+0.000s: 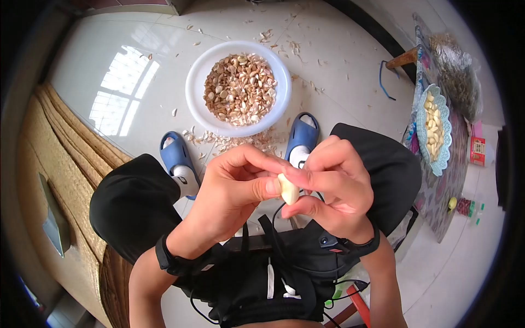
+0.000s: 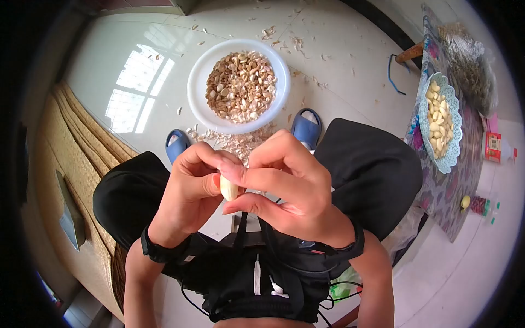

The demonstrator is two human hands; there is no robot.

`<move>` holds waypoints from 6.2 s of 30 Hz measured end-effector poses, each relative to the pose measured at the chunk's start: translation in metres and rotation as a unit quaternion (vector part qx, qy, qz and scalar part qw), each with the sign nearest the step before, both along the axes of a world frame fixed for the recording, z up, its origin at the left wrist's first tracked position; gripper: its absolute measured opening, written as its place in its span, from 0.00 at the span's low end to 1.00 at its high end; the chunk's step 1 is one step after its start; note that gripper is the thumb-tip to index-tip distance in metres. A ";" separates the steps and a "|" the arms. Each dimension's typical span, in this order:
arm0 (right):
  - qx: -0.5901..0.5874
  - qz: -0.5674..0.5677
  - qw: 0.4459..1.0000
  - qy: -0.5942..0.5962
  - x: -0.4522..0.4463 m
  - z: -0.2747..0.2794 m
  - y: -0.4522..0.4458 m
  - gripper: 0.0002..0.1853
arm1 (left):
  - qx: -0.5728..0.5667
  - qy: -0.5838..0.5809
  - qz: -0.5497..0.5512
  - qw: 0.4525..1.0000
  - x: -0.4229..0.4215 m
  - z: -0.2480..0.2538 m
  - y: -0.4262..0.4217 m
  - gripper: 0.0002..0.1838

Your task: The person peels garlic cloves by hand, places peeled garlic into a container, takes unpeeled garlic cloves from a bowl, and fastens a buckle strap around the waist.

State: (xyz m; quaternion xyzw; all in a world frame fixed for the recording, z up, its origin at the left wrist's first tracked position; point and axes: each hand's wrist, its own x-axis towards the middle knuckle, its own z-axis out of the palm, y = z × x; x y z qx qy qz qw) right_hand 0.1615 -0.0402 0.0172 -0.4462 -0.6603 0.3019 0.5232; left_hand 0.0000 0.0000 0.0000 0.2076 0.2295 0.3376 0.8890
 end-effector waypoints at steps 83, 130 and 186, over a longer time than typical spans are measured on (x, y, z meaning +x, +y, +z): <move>-0.315 0.035 0.902 -0.293 0.024 -0.197 0.094 0.09 | 0.728 0.296 -0.190 0.589 -0.021 0.028 -0.023 0.06; -0.077 0.016 0.985 -0.152 -0.040 0.025 0.058 0.07 | 0.392 0.356 0.129 0.838 -0.041 0.033 0.036 0.06; 0.093 0.033 0.986 -0.131 -0.016 -0.027 0.008 0.12 | 0.256 0.418 -0.063 0.870 -0.009 0.013 0.034 0.07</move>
